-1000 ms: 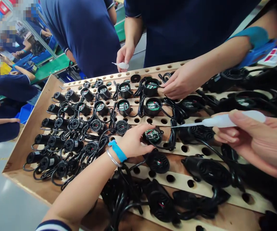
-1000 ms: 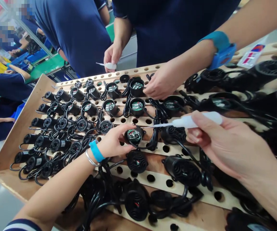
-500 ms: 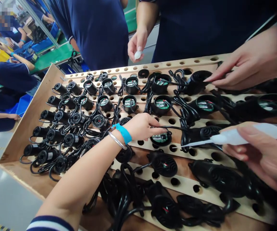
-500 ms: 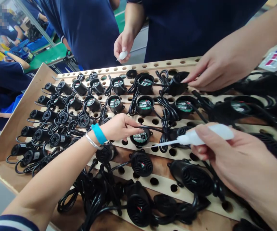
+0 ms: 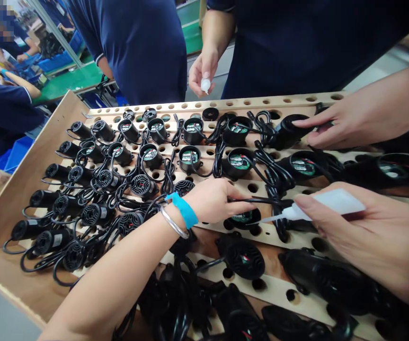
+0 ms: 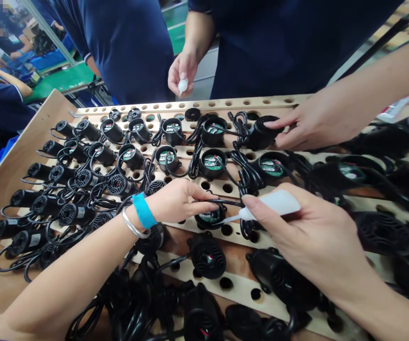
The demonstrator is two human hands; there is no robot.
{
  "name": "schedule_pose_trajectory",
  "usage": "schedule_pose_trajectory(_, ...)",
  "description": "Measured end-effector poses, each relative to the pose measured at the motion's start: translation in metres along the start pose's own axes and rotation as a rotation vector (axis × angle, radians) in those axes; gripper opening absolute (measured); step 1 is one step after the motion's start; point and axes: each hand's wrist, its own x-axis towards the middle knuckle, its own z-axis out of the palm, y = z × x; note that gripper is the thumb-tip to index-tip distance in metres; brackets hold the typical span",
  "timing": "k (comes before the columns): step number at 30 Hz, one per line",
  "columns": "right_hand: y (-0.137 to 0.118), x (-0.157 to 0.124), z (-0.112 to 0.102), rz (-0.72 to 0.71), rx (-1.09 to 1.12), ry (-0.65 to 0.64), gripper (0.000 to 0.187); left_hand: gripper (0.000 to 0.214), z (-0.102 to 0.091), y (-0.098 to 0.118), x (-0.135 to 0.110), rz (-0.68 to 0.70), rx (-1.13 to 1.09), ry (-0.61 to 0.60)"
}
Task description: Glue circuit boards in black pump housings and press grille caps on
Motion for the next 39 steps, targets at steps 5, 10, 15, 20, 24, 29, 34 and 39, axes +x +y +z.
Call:
schedule_pose_trajectory(5,-0.008,0.002,0.001,-0.147,-0.063,-0.004,0.039,0.029,0.001,0.000,0.001,-0.004,-0.018,-0.004)
schedule_pose_trajectory(10,-0.014,0.002,0.003,-0.150,-0.026,-0.003,0.042,0.027,0.001,-0.003,0.001,0.064,0.010,0.004)
schedule_pose_trajectory(15,-0.021,0.002,0.004,-0.158,0.018,-0.017,0.043,0.028,0.000,-0.002,0.001,0.081,0.007,-0.016)
schedule_pose_trajectory(20,-0.027,0.005,0.003,-0.180,0.025,-0.004,0.051,0.033,0.000,-0.001,0.001,0.093,0.018,-0.025)
schedule_pose_trajectory(24,-0.028,0.006,0.003,-0.210,-0.005,-0.007,0.053,0.032,0.001,-0.002,0.001,0.130,0.015,-0.028)
schedule_pose_trajectory(29,-0.029,0.005,0.002,-0.240,-0.023,0.002,0.054,0.032,0.002,-0.003,0.002,0.137,0.007,-0.021)
schedule_pose_trajectory(34,-0.033,0.004,0.004,-0.257,-0.021,0.008,0.054,0.032,0.003,-0.004,0.002,0.136,0.031,-0.020)
schedule_pose_trajectory(39,-0.031,0.003,0.004,-0.237,-0.005,-0.012,0.052,0.032,0.004,-0.004,0.002,0.148,0.032,-0.021)
